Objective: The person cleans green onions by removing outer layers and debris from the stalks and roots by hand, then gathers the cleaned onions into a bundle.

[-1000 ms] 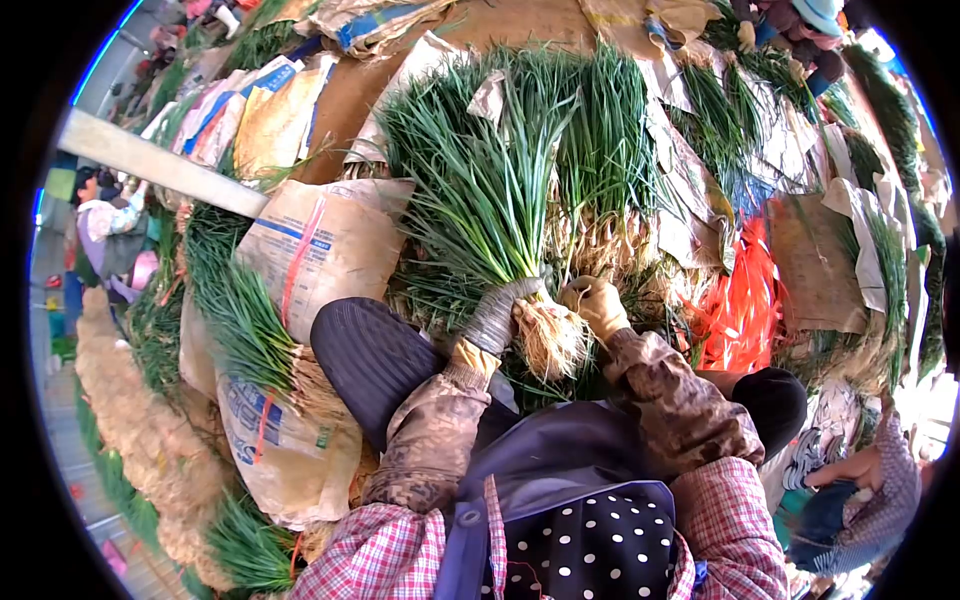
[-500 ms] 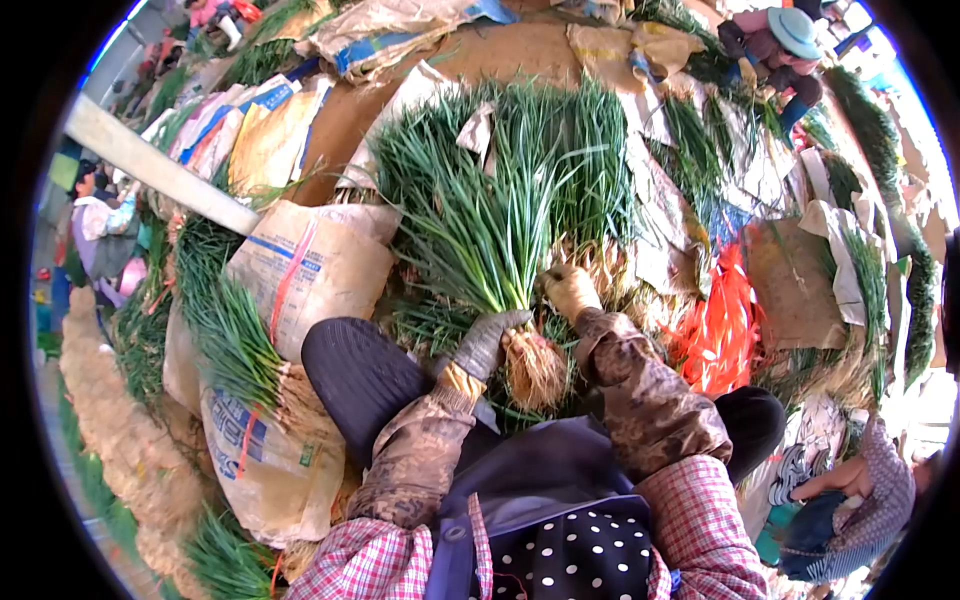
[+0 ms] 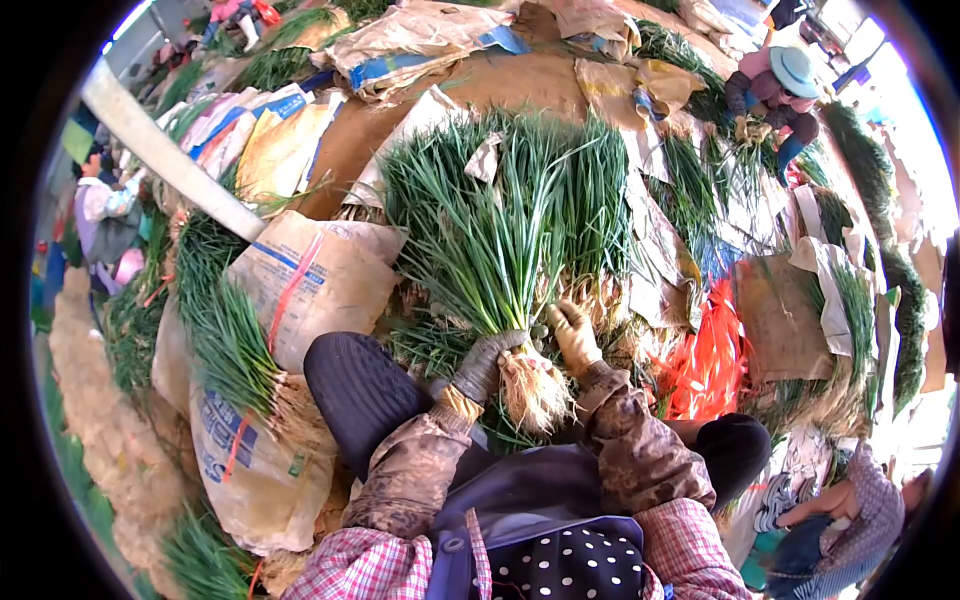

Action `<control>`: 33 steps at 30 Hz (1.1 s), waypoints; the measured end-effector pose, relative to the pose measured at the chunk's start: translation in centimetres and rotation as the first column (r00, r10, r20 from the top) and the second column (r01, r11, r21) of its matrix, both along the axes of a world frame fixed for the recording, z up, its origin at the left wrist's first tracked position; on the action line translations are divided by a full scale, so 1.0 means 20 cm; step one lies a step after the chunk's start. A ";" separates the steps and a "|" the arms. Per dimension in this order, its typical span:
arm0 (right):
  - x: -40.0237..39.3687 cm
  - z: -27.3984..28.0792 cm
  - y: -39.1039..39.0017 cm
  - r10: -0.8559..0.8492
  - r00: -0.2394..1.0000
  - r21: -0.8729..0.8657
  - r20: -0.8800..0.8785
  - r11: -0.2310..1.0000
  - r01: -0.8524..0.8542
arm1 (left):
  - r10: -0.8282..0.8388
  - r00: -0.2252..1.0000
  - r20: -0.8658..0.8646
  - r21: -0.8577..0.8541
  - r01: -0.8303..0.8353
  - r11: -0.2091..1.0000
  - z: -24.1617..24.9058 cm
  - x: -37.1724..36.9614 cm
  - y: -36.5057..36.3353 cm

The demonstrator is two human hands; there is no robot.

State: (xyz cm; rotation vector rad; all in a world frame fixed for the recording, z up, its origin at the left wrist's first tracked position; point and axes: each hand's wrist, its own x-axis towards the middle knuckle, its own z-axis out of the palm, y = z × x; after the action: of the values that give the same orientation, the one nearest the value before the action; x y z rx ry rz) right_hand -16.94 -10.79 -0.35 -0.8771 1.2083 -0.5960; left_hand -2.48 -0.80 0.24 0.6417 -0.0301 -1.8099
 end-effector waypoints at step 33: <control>-0.01 0.58 0.51 0.129 0.799 -0.809 -0.587 -0.089 -0.581 | 0.216 0.810 -0.545 -0.223 -0.389 0.894 0.25 -0.13 0.23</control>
State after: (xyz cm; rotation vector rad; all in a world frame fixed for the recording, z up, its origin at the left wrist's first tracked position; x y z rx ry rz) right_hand -17.09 -0.62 11.16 -2.6282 0.5086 -0.8346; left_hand -5.16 3.73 5.15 -0.0854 0.1237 -1.5544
